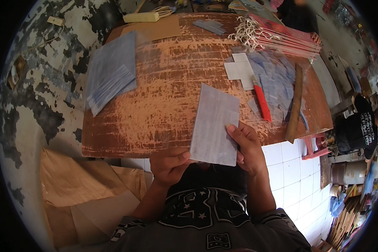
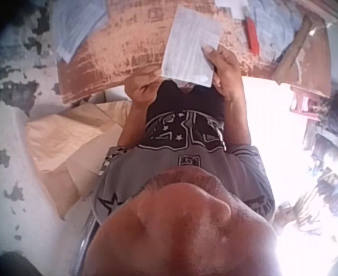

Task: The person cuts small rectangular pieces from a stack of translucent plastic sheets using a red utility knife. They repeatedly fold the sheets, align them on a wooden table, and slice off sections, placing the cut pieces into a pile.

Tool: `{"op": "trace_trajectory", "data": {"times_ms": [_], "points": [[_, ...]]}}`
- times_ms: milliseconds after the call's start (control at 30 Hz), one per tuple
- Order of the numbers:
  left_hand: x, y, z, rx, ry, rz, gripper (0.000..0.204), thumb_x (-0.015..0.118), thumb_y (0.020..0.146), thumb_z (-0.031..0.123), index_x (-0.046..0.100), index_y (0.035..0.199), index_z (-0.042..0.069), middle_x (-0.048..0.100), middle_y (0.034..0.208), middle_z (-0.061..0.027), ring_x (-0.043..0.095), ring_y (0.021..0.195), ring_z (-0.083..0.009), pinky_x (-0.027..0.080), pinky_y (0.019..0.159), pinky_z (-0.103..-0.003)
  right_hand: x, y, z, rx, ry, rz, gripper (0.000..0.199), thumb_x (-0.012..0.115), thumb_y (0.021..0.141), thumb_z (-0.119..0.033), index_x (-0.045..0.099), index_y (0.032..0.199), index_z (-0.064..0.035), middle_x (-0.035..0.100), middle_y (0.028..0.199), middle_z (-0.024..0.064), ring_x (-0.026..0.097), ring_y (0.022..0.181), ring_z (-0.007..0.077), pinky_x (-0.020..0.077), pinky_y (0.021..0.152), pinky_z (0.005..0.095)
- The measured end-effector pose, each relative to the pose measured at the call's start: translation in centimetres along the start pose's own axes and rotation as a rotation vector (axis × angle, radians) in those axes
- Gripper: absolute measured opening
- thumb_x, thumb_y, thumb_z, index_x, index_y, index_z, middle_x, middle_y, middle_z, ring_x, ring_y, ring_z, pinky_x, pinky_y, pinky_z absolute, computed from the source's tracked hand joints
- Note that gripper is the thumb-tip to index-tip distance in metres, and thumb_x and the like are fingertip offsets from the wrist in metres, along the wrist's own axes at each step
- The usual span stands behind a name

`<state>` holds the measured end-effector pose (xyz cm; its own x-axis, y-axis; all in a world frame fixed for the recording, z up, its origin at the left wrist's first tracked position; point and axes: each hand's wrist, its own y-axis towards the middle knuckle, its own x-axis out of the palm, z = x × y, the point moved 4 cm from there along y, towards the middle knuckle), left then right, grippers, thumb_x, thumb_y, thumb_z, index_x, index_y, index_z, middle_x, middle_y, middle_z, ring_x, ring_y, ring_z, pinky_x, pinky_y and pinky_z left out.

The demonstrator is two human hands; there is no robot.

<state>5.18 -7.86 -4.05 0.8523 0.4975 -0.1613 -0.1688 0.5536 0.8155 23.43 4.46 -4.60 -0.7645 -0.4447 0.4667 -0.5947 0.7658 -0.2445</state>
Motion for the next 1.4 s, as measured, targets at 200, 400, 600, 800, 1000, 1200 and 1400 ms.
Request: {"op": "trace_trajectory", "data": {"times_ms": [200, 400, 600, 800, 1000, 1200, 1400], "points": [[0.2, -0.6, -0.8, -0.314, -0.322, -0.002, 0.053, 0.080, 0.089, 0.028, 0.053, 0.124, -0.002, 0.069, 0.095, -0.0141, 0.069, 0.082, -0.0190, 0.055, 0.074, -0.030, -0.7, -0.1, -0.5, -0.052, -0.079, 0.061, 0.028, 0.059, 0.104, -0.022, 0.063, 0.113, 0.0036, 0.065, 0.072, 0.0011, 0.039, 0.036, 0.0014, 0.0281, 0.033, 0.0172], [1.0, 0.5, -1.8, -0.702, -0.637, 0.127, 0.086, 0.070, 0.093, 0.051, 0.031, 0.147, -0.003, 0.066, 0.104, -0.0111, 0.067, 0.095, -0.0190, 0.052, 0.085, -0.031, -0.4, -0.4, -0.9, -0.054, -0.187, 0.070, 0.032, 0.062, 0.103, -0.028, 0.065, 0.115, 0.0011, 0.058, 0.069, -0.0023, 0.042, 0.042, 0.0029, 0.0337, 0.038, 0.0181], [0.9, -0.8, -4.0, -0.753, -0.551, 0.231, 0.056, 0.060, 0.102, 0.040, 0.044, 0.139, 0.000, 0.065, 0.113, -0.0132, 0.067, 0.094, -0.0167, 0.056, 0.077, -0.027, -0.4, -0.5, -0.7, -0.082, -0.247, 0.068, 0.032, 0.061, 0.103, -0.028, 0.065, 0.115, 0.0021, 0.061, 0.070, -0.0007, 0.045, 0.042, 0.0034, 0.0355, 0.038, 0.0184], [0.1, 0.3, -4.1, -0.745, -0.450, 0.302, 0.020, 0.055, 0.106, 0.024, 0.054, 0.106, 0.004, 0.065, 0.109, -0.0121, 0.066, 0.091, -0.0150, 0.057, 0.080, -0.028, -0.5, -0.7, -1.2, -0.094, -0.290, 0.090, 0.034, 0.062, 0.103, -0.029, 0.065, 0.114, 0.0023, 0.060, 0.069, -0.0012, 0.044, 0.041, 0.0032, 0.0345, 0.037, 0.0188], [-0.3, 1.0, -4.0, -0.672, -0.326, 0.401, 0.020, 0.052, 0.108, 0.020, 0.050, 0.094, 0.006, 0.068, 0.096, -0.0127, 0.065, 0.086, -0.0144, 0.053, 0.081, -0.029, -0.6, -0.6, -1.2, -0.119, -0.293, 0.101, 0.035, 0.061, 0.103, -0.030, 0.066, 0.114, 0.0025, 0.058, 0.068, -0.0022, 0.043, 0.040, 0.0031, 0.0335, 0.036, 0.0188], [-0.9, 0.9, -3.1, -0.743, -0.490, 0.443, 0.023, 0.051, 0.108, 0.018, 0.047, 0.089, 0.007, 0.050, 0.055, -0.0006, 0.045, 0.045, -0.0049, 0.038, 0.047, -0.020, -1.1, -0.6, -1.3, -0.150, -0.245, 0.169, 0.028, 0.061, 0.102, -0.028, 0.066, 0.102, -0.0003, 0.057, 0.062, -0.0033, 0.039, 0.037, 0.0026, 0.0275, 0.035, 0.0191], [-0.9, 1.2, -2.7, -0.631, -0.459, 0.397, 0.028, 0.053, 0.107, 0.029, 0.050, 0.093, 0.005, 0.034, 0.052, 0.0056, 0.026, 0.041, -0.0023, 0.019, 0.041, -0.022, -0.9, -0.7, -1.7, -0.156, -0.236, 0.155, 0.028, 0.060, 0.103, -0.028, 0.064, 0.100, -0.0008, 0.057, 0.062, -0.0033, 0.038, 0.037, 0.0027, 0.0274, 0.036, 0.0194]]}}
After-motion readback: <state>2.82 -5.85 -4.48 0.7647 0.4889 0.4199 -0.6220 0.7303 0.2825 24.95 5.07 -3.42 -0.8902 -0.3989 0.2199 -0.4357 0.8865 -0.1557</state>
